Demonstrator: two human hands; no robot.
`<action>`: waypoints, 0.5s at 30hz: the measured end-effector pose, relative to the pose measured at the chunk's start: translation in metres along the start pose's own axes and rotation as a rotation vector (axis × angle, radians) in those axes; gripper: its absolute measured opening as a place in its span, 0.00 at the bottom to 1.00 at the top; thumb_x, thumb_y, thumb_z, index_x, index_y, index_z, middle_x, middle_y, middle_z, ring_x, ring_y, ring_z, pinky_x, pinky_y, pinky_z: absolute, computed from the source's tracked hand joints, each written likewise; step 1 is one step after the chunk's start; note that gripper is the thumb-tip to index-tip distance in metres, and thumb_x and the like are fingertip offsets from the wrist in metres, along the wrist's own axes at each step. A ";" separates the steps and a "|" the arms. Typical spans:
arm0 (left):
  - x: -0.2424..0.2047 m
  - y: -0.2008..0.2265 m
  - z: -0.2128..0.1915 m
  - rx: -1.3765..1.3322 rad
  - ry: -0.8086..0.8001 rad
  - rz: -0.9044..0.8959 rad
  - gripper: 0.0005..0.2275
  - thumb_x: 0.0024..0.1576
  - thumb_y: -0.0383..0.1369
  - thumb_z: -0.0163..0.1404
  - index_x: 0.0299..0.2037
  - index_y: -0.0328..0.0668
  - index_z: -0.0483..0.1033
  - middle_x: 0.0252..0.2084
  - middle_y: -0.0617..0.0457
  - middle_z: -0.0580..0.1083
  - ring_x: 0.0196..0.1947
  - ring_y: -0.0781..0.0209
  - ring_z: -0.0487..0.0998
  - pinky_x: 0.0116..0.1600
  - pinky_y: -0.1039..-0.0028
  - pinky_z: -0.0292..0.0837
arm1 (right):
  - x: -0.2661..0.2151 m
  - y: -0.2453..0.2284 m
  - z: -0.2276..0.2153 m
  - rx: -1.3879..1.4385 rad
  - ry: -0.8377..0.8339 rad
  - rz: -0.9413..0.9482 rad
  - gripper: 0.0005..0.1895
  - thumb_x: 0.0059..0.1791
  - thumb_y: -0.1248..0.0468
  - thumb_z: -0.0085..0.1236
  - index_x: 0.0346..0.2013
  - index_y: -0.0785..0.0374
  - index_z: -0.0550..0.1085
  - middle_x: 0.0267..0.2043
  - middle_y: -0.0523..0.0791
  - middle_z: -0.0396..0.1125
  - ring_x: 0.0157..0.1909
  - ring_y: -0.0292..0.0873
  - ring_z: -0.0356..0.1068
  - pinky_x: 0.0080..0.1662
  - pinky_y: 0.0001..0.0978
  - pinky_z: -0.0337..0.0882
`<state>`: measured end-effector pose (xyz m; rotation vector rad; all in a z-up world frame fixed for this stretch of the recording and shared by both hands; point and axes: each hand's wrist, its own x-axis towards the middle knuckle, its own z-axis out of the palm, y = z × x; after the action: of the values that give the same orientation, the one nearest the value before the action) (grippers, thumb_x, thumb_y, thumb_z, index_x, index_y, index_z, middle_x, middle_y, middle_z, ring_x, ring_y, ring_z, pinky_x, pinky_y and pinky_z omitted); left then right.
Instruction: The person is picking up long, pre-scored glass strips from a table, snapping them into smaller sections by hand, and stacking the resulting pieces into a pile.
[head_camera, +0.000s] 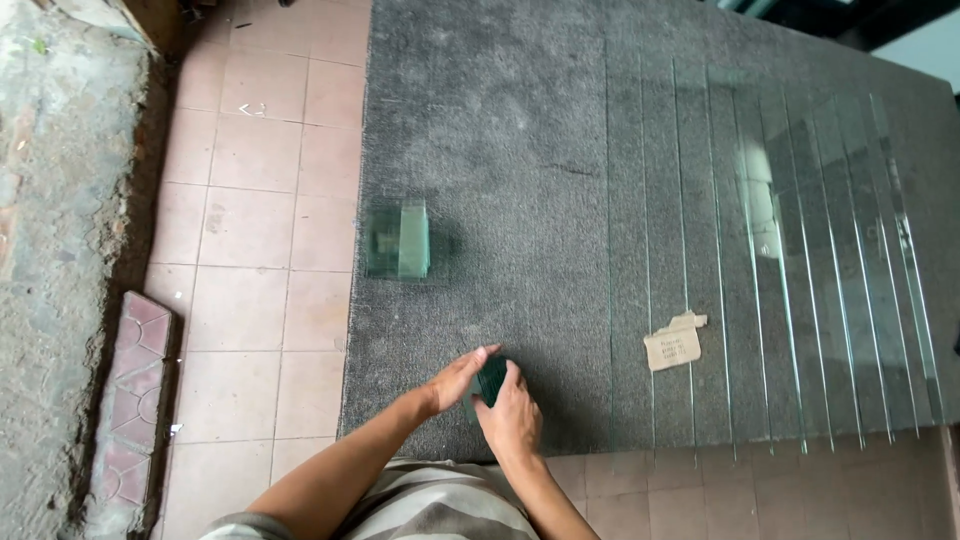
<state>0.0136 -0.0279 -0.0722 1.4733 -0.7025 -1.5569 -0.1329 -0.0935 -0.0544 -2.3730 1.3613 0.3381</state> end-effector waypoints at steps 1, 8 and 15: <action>0.000 -0.001 0.001 -0.005 0.014 0.004 0.44 0.58 0.69 0.18 0.82 0.59 0.56 0.86 0.48 0.54 0.86 0.46 0.49 0.85 0.47 0.38 | 0.003 0.005 -0.001 -0.004 0.000 -0.014 0.48 0.49 0.48 0.75 0.74 0.61 0.58 0.63 0.57 0.73 0.53 0.61 0.81 0.49 0.56 0.83; -0.018 0.052 -0.058 0.796 0.479 0.627 0.27 0.61 0.40 0.61 0.70 0.44 0.71 0.73 0.46 0.70 0.80 0.41 0.59 0.82 0.39 0.49 | 0.039 0.054 0.006 0.021 -0.088 0.013 0.52 0.45 0.38 0.76 0.75 0.55 0.60 0.65 0.52 0.74 0.63 0.59 0.78 0.62 0.54 0.79; 0.053 0.017 -0.164 1.566 0.763 0.625 0.60 0.40 0.81 0.44 0.83 0.66 0.40 0.89 0.45 0.32 0.87 0.34 0.28 0.84 0.33 0.24 | 0.048 0.066 0.006 0.070 -0.161 0.057 0.53 0.45 0.35 0.72 0.76 0.52 0.58 0.65 0.50 0.75 0.62 0.55 0.78 0.60 0.50 0.81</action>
<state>0.1809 -0.0567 -0.1077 2.2622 -1.7789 0.3656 -0.1663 -0.1582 -0.0921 -2.2028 1.3448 0.4789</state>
